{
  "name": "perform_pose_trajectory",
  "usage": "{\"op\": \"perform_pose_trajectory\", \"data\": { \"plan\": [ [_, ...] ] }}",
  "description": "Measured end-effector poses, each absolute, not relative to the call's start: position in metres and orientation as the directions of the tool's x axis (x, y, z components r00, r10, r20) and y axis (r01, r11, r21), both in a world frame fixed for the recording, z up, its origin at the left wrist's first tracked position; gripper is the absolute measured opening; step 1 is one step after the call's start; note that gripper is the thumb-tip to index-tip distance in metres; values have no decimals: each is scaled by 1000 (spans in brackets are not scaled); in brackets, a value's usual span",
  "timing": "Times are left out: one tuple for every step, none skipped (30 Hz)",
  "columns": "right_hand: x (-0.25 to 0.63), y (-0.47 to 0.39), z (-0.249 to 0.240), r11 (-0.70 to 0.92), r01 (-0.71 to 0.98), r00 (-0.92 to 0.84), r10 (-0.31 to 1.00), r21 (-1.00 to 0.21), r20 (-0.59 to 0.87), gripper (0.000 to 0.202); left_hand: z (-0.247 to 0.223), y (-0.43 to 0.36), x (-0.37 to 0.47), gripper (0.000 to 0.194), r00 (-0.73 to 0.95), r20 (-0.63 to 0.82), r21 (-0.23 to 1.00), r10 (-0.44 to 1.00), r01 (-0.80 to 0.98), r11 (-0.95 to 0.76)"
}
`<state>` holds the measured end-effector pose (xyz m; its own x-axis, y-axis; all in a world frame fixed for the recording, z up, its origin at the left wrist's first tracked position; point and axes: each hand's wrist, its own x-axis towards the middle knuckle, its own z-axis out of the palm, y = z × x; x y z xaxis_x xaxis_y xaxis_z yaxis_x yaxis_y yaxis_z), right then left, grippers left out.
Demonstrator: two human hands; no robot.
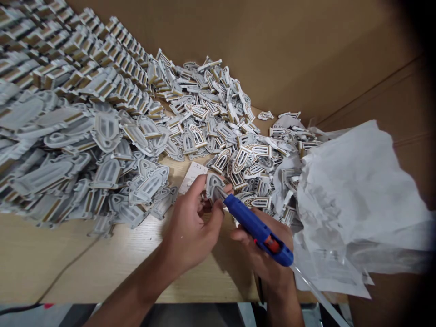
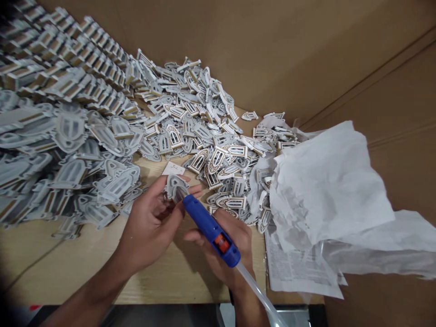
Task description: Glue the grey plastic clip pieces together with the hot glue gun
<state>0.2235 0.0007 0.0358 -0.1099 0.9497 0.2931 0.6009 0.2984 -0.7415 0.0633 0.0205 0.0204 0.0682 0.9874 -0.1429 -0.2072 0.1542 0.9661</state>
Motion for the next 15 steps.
{"op": "perform_pose_trajectory", "data": {
  "plan": [
    [224,1,35,297,602,-112,950,-741,290,47,21,21,63,28,69,-143,964,987,-215,154],
    [224,1,35,296,604,-118,951,-740,284,48,21,21,63,29,69,-143,963,987,-222,155],
    [225,0,34,294,606,-124,953,-739,278,48,22,21,63,29,68,-144,961,987,-228,156],
    [226,0,34,291,607,-127,954,-740,272,49,22,21,63,29,66,-145,960,987,-231,157],
    [226,-1,33,286,607,-129,956,-742,263,50,23,21,63,29,67,-147,960,987,-231,158],
    [227,-1,33,279,604,-128,958,-746,255,51,23,20,62,28,69,-148,960,987,-230,160],
    [227,-2,32,269,601,-125,962,-752,244,52,23,20,62,28,70,-146,960,987,-229,159],
    [228,-2,32,261,600,-125,964,-756,234,53,23,20,62,28,71,-144,961,987,-229,156],
    [228,-3,32,255,602,-124,966,-757,226,53,23,20,62,29,72,-141,961,987,-230,154],
    [228,-3,32,252,606,-125,967,-755,223,53,23,20,62,29,73,-139,961,988,-232,153],
    [228,-3,32,252,612,-125,967,-750,223,52,23,20,62,30,75,-136,960,988,-234,150],
    [227,-2,33,256,618,-126,966,-744,227,51,22,20,62,30,77,-133,960,988,-237,148],
    [227,-2,33,260,622,-127,964,-738,233,51,22,20,62,30,81,-130,960,988,-237,146],
    [227,-2,33,265,623,-128,963,-736,239,50,22,20,61,30,85,-127,961,988,-236,144],
    [226,-2,34,268,621,-129,962,-736,241,50,21,20,61,30,89,-123,962,988,-235,141]
  ]
}}
